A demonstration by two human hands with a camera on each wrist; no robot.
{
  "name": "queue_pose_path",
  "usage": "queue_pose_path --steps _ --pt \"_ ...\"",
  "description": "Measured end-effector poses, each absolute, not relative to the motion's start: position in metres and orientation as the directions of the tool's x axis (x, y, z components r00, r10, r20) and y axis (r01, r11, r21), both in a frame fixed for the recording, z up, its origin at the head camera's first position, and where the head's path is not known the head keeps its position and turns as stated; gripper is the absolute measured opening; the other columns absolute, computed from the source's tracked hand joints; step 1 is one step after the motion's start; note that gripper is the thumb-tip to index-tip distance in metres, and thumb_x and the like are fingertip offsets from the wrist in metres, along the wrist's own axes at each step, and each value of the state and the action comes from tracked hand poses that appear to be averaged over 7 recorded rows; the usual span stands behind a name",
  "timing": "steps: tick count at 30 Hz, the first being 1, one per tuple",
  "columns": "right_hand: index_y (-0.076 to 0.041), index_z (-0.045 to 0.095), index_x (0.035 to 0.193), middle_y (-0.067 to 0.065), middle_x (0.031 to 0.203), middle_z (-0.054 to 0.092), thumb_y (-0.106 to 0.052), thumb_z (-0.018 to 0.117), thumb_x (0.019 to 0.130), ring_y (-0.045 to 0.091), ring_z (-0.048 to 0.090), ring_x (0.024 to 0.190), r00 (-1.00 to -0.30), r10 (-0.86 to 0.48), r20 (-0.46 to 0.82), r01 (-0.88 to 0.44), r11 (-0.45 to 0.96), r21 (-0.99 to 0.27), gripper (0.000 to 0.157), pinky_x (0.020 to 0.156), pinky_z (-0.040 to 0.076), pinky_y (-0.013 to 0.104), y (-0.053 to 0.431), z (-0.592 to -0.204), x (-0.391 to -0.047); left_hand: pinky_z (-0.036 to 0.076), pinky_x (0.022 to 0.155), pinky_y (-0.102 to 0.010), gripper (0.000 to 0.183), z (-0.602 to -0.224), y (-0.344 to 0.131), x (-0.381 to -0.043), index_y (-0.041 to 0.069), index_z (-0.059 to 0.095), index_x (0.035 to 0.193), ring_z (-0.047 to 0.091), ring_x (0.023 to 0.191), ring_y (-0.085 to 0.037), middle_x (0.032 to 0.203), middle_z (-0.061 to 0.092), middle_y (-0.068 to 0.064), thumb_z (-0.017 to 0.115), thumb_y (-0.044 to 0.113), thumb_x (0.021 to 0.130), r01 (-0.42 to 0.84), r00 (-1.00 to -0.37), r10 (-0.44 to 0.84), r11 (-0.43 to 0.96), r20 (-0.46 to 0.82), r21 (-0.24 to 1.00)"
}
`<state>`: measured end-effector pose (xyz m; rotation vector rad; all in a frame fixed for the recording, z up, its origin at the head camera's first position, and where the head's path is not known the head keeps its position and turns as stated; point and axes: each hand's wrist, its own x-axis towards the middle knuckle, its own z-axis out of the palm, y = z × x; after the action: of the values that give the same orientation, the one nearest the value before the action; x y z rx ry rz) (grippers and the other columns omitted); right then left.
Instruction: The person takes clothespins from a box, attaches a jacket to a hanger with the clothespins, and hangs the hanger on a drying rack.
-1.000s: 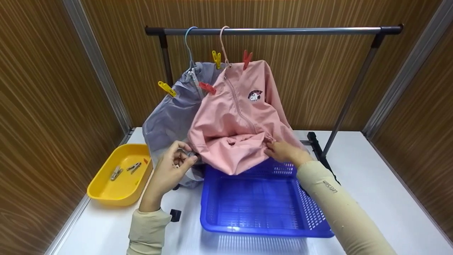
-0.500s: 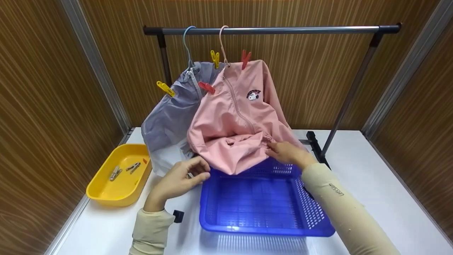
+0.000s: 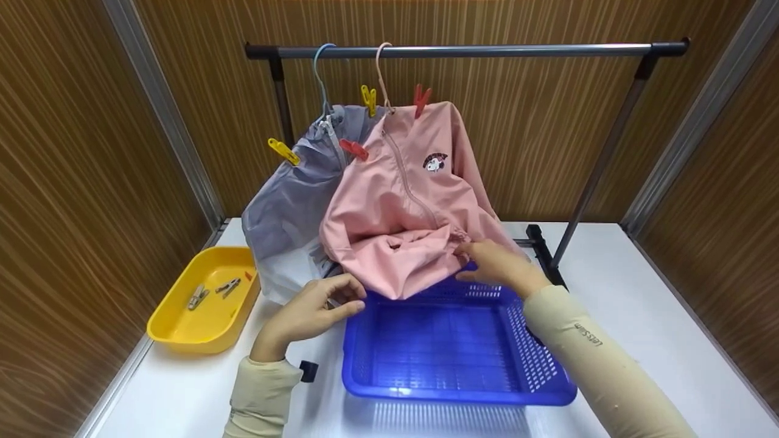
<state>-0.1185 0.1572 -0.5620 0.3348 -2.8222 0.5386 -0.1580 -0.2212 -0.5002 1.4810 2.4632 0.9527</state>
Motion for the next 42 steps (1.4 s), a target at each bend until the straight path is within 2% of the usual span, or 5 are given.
queue_pose_path --steps 8,18,27,37,42 --pt "-0.008 0.072 0.098 0.017 0.099 0.075 -0.014 0.081 0.090 0.043 0.073 0.097 -0.890 -0.091 0.446 -0.220 0.944 -0.247 0.014 0.078 0.060 0.062 0.134 -0.560 -0.137 0.056 0.089 -0.031 0.018 -0.504 -0.221 -0.159 0.011 0.072 0.116 0.070 0.097 -0.016 0.105 0.076 -0.004 0.071 0.024 0.104 0.752 -0.506 0.845 0.333 0.173 0.569" --pt "-0.002 0.067 0.086 0.023 0.089 0.074 -0.006 0.072 0.086 0.048 0.074 0.087 -0.850 -0.019 0.527 -0.203 0.934 -0.293 0.006 0.076 0.057 0.065 0.110 -0.561 -0.174 0.058 0.090 -0.032 0.020 -0.506 -0.217 -0.159 0.012 0.071 0.118 0.070 0.099 -0.017 0.106 0.076 -0.004 0.071 0.026 0.104 0.760 -0.501 0.850 0.339 0.166 0.554" --pt "-0.009 0.073 0.111 0.015 0.111 0.079 -0.044 0.046 0.112 0.037 0.075 0.113 -0.947 -0.244 0.209 -0.302 0.898 -0.322 0.044 0.102 0.057 0.057 0.100 -0.595 -0.219 0.058 0.103 -0.050 0.046 -0.509 -0.221 -0.163 0.010 0.058 0.146 0.072 0.115 -0.030 0.129 0.073 -0.013 0.070 0.026 0.105 0.728 -0.544 0.821 0.362 0.170 0.582" --pt "-0.002 0.067 0.134 0.018 0.128 0.075 -0.034 0.059 0.110 0.040 0.070 0.123 -0.899 -0.317 0.302 -0.413 0.845 -0.340 0.041 0.107 0.053 0.058 0.123 -0.602 -0.198 0.053 0.108 -0.060 0.062 -0.523 -0.224 -0.178 0.007 0.051 0.158 0.067 0.126 -0.041 0.146 0.065 -0.021 0.072 0.028 0.104 0.736 -0.609 0.762 0.439 0.219 0.516" --pt "0.000 0.075 0.119 0.011 0.104 0.077 -0.010 0.065 0.103 0.030 0.072 0.098 -0.872 -0.330 0.361 -0.468 0.778 -0.420 0.021 0.095 0.057 0.054 0.132 -0.586 -0.172 0.047 0.115 -0.060 0.062 -0.527 -0.224 -0.185 0.000 0.053 0.154 0.063 0.132 -0.041 0.152 0.061 -0.023 0.074 0.022 0.101 0.695 -0.687 0.680 0.510 0.257 0.507"
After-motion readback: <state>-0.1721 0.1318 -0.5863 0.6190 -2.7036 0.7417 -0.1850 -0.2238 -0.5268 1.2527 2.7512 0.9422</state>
